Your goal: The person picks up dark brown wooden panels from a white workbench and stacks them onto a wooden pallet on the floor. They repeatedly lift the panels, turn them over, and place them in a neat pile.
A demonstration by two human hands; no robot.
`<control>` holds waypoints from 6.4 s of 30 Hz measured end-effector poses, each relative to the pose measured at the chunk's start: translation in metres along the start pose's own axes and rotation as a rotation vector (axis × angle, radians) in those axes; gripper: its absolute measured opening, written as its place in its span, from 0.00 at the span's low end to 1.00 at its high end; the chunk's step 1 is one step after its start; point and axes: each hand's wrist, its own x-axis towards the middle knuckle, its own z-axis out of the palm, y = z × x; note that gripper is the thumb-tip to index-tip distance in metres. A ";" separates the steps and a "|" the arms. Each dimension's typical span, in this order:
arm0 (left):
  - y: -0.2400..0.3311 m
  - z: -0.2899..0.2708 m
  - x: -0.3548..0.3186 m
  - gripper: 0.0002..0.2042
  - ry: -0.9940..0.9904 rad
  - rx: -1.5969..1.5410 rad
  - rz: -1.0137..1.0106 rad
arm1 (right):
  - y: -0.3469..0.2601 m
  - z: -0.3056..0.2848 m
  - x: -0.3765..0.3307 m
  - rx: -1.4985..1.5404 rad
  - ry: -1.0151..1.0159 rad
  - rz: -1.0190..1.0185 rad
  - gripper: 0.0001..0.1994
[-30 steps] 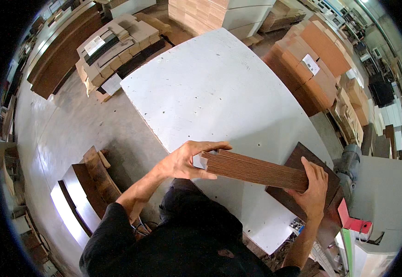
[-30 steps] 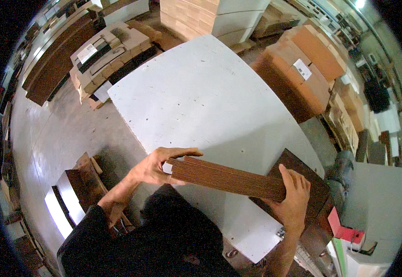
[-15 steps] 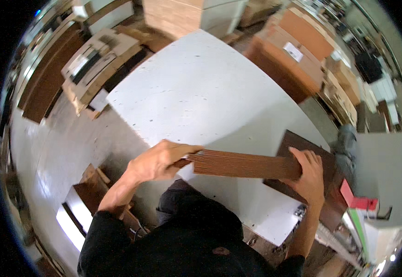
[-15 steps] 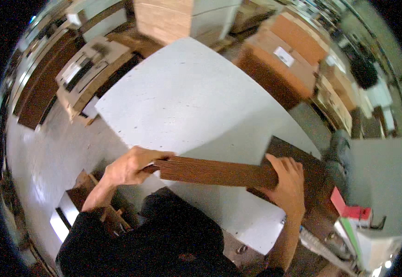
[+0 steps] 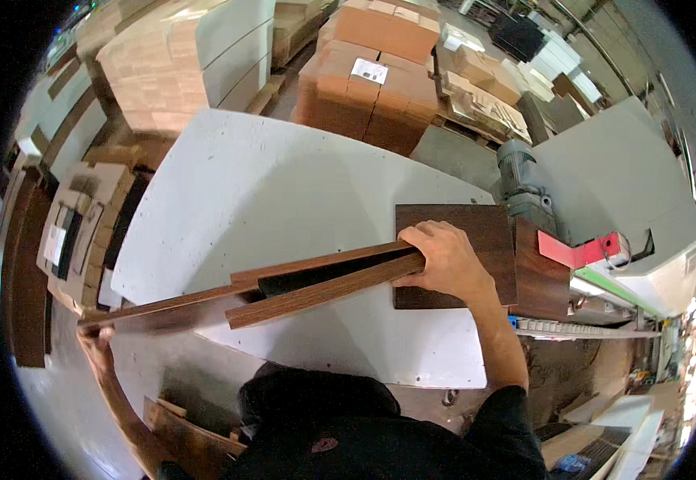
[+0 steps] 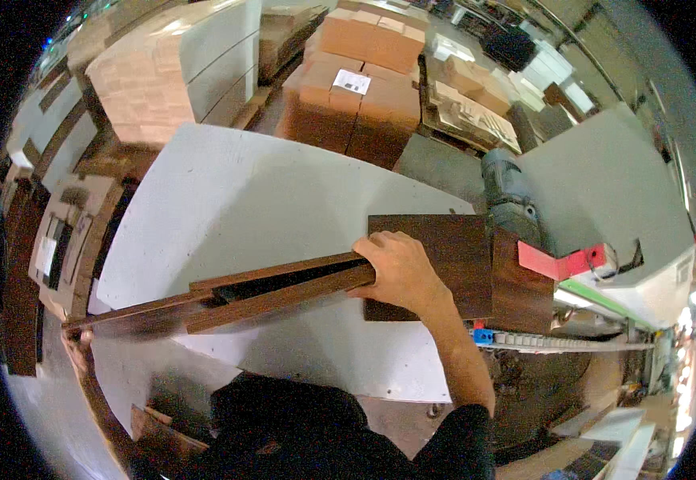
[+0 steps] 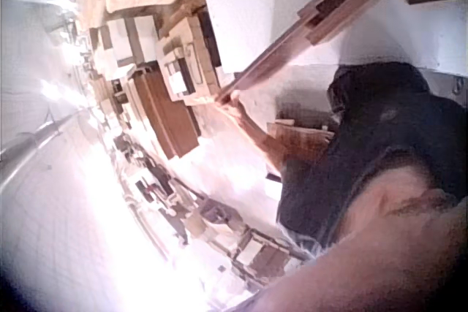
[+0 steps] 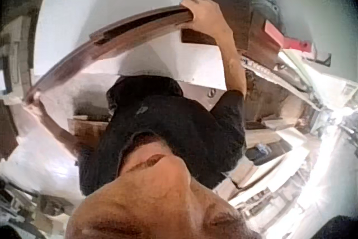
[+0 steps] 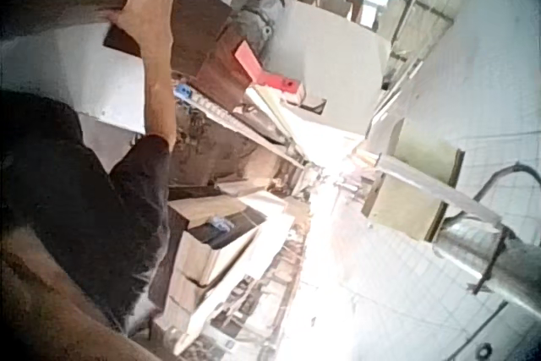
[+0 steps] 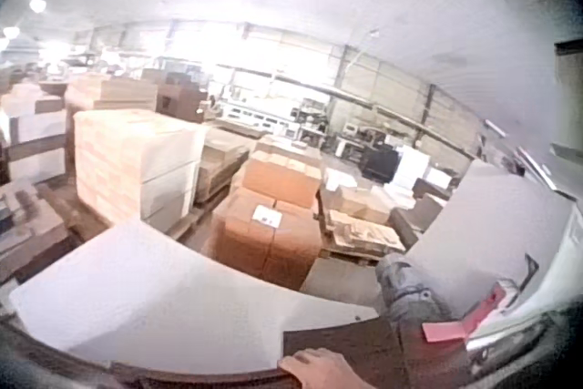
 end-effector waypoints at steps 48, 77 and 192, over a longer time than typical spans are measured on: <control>0.173 0.321 0.067 0.31 -0.583 -0.401 -0.358 | 0.065 -0.006 0.019 0.815 -0.067 0.277 0.25; 0.169 0.252 0.029 0.26 -0.436 -0.634 -0.033 | 0.073 0.012 0.009 0.069 0.354 0.181 0.12; 0.150 0.274 0.000 0.61 -0.403 -0.625 -0.211 | 0.055 0.241 -0.161 1.050 0.527 0.721 0.20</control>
